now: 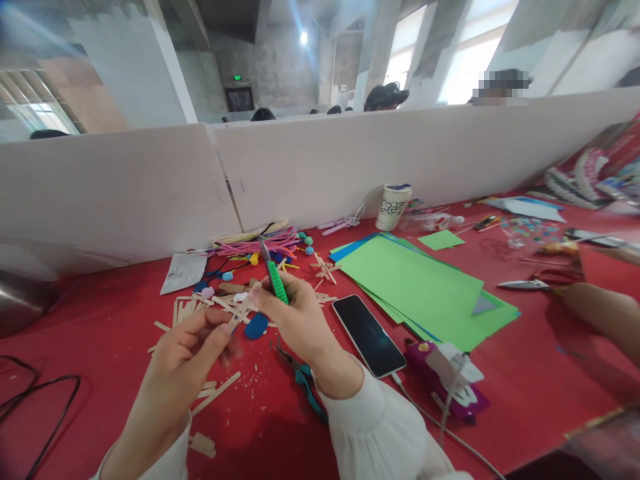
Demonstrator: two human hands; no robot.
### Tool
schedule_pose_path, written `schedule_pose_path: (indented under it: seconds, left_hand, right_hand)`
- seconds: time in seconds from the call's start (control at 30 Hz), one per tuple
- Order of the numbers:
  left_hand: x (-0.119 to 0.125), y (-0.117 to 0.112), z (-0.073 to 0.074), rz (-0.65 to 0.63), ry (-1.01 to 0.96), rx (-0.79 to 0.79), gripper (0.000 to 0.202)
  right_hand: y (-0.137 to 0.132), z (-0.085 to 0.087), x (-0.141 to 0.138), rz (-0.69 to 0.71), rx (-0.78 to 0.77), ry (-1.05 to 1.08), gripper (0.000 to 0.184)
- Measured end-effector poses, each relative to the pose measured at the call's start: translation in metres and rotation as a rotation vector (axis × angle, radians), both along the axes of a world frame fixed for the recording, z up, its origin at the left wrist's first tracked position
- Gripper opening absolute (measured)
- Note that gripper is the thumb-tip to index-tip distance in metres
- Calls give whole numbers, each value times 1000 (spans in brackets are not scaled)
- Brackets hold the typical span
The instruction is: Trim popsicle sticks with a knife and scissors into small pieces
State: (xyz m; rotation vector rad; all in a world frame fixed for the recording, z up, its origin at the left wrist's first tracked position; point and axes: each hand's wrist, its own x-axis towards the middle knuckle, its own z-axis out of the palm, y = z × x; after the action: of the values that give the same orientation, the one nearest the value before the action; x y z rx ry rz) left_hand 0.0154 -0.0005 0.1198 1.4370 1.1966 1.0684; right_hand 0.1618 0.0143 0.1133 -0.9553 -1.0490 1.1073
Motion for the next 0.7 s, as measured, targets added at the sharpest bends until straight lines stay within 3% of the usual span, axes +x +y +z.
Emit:
schedule_pose_path:
  seconds: [0.27,0.5,0.63,0.7]
  left_hand:
    - [-3,8,-5,-58,137,73,17]
    - [-5,6,-5,-102,300,220,21]
    - [-9,4,-5,148,355,405,24]
    - [-9,3,-5,173,399,443,30]
  right_hand:
    - [-5,3,0,138,114,-237,17]
    - [-8,2,9,137,100,-339,15]
    - [-4,0,16,43,135,-298,15]
    - [-3,-1,17,25,149,-268,16]
